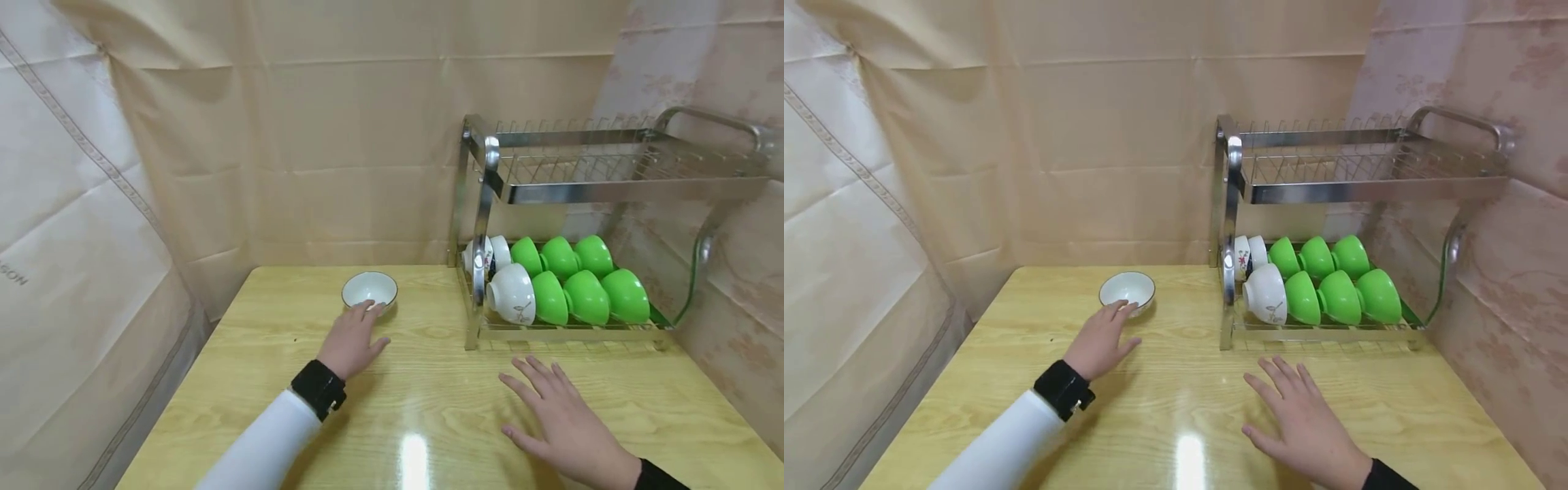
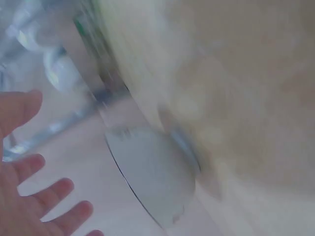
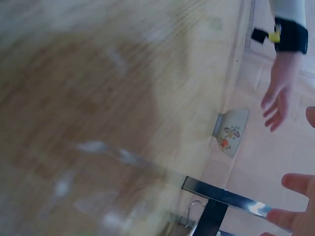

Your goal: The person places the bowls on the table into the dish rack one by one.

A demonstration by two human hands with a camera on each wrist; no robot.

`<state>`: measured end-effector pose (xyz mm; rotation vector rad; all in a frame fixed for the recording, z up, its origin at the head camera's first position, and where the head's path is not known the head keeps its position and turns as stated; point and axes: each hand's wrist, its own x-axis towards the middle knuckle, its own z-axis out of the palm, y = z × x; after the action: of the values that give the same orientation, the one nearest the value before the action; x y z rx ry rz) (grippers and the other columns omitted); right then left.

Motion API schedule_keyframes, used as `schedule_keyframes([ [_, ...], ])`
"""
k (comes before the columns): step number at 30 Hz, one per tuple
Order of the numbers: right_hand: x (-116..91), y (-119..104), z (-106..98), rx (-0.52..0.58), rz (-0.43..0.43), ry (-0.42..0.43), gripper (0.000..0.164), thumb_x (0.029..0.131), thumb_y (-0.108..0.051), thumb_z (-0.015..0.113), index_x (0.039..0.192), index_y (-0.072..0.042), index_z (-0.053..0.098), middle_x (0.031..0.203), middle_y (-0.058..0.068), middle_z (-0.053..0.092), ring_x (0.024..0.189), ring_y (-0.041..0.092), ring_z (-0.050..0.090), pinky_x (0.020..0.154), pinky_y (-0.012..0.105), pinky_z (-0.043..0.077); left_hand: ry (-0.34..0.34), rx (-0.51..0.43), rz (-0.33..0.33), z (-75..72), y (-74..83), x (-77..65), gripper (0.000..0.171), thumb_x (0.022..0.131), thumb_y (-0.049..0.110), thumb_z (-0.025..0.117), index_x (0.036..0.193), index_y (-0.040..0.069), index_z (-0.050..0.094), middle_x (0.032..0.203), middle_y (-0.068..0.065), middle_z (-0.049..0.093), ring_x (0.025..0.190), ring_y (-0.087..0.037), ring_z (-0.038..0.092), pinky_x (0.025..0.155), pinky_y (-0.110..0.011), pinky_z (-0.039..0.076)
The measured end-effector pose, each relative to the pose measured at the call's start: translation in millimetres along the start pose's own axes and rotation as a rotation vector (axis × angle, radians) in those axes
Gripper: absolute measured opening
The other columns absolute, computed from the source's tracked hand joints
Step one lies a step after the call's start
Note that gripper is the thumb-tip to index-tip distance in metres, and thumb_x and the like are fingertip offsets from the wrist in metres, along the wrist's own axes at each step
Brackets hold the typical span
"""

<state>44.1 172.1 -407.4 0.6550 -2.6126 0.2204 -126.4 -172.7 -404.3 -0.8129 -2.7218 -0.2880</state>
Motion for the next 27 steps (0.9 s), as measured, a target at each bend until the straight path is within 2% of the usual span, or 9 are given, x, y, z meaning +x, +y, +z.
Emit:
schedule_keyframes([
  [2, -2.0, 0.1, 0.6, -0.006, -0.003, -0.001, 0.065, 0.084, -0.045, 0.075, 0.139, -0.016, 0.056, 0.148, 0.013, 0.045, 0.135, 0.041, 0.039, 0.121, 0.035, -0.005, 0.026, 0.039, -0.008, -0.2, -11.8, 15.9, 0.065, 0.090, 0.037, 0.073, 0.144, 0.010, 0.049, 0.140, -0.017, 0.052, 0.127, -0.035, 0.051, 0.103, -0.050, 0.043],
  [5, -5.6, 1.4, 1.7, -0.024, 0.005, -0.015, 0.063, 0.084, -0.044, 0.074, 0.138, -0.017, 0.057, 0.148, 0.012, 0.045, 0.135, 0.039, 0.039, 0.120, 0.033, -0.007, 0.005, 0.069, -0.017, 2.3, -23.6, 35.6, 0.061, 0.089, 0.031, 0.075, 0.141, 0.010, 0.053, 0.134, -0.015, 0.058, 0.122, -0.034, 0.056, 0.101, -0.049, 0.045],
  [8, -9.5, 3.1, 2.2, -0.037, 0.020, -0.026, 0.064, 0.084, -0.046, 0.075, 0.138, -0.017, 0.057, 0.148, 0.011, 0.045, 0.136, 0.037, 0.039, 0.120, 0.034, -0.005, -0.059, 0.105, -0.022, 8.6, -29.6, 50.2, 0.050, 0.091, 0.030, 0.073, 0.135, 0.011, 0.059, 0.123, -0.011, 0.066, 0.111, -0.031, 0.063, 0.094, -0.047, 0.050],
  [11, -12.6, 4.4, 1.4, -0.041, 0.031, -0.028, 0.065, 0.084, -0.047, 0.075, 0.139, -0.018, 0.056, 0.149, 0.011, 0.044, 0.137, 0.037, 0.038, 0.121, 0.038, -0.001, -0.124, 0.132, -0.018, 18.2, -32.1, 59.5, 0.030, 0.091, 0.026, 0.072, 0.117, 0.013, 0.070, 0.103, -0.007, 0.073, 0.090, -0.027, 0.069, 0.079, -0.045, 0.055],
  [13, -13.5, 5.2, 0.9, -0.044, 0.031, -0.024, 0.065, 0.084, -0.047, 0.074, 0.140, -0.018, 0.055, 0.149, 0.011, 0.044, 0.137, 0.037, 0.038, 0.121, 0.038, -0.001, -0.148, 0.149, -0.013, 24.1, -33.2, 62.6, 0.016, 0.090, 0.022, 0.072, 0.105, 0.015, 0.073, 0.090, -0.005, 0.073, 0.078, -0.025, 0.068, 0.070, -0.044, 0.055],
  [16, -13.3, 6.6, 0.7, -0.050, 0.015, -0.005, 0.064, 0.084, -0.044, 0.075, 0.139, -0.017, 0.056, 0.148, 0.012, 0.045, 0.135, 0.038, 0.039, 0.121, 0.035, -0.004, -0.165, 0.146, -0.022, 28.7, -33.8, 64.3, 0.008, 0.090, 0.014, 0.071, 0.097, 0.016, 0.074, 0.086, -0.005, 0.073, 0.075, -0.025, 0.067, 0.068, -0.044, 0.055],
  [19, -12.3, 7.4, 0.5, -0.047, -0.005, 0.017, 0.063, 0.084, -0.041, 0.075, 0.138, -0.015, 0.057, 0.147, 0.014, 0.046, 0.134, 0.040, 0.041, 0.121, 0.035, -0.004, -0.169, 0.127, -0.047, 29.7, -34.4, 65.9, 0.017, 0.092, 0.012, 0.068, 0.106, 0.018, 0.075, 0.095, -0.007, 0.074, 0.083, -0.027, 0.067, 0.075, -0.045, 0.055],
  [23, -9.3, 7.7, 0.8, -0.018, 0.000, 0.032, 0.060, 0.084, -0.036, 0.076, 0.137, -0.016, 0.057, 0.145, 0.012, 0.048, 0.134, 0.037, 0.041, 0.121, 0.041, 0.005, -0.211, 0.071, -0.079, 26.8, -35.3, 65.5, 0.026, 0.094, 0.009, 0.065, 0.117, 0.019, 0.072, 0.107, -0.010, 0.072, 0.094, -0.027, 0.066, 0.083, -0.045, 0.054],
  [27, -4.8, 8.2, -0.1, 0.017, 0.002, 0.049, 0.055, 0.084, -0.031, 0.076, 0.134, -0.016, 0.059, 0.142, 0.010, 0.051, 0.134, 0.034, 0.042, 0.121, 0.043, 0.009, -0.250, 0.026, -0.095, 27.3, -35.6, 62.5, 0.028, 0.094, 0.008, 0.064, 0.118, 0.020, 0.071, 0.109, -0.011, 0.072, 0.092, -0.026, 0.065, 0.082, -0.044, 0.054],
])
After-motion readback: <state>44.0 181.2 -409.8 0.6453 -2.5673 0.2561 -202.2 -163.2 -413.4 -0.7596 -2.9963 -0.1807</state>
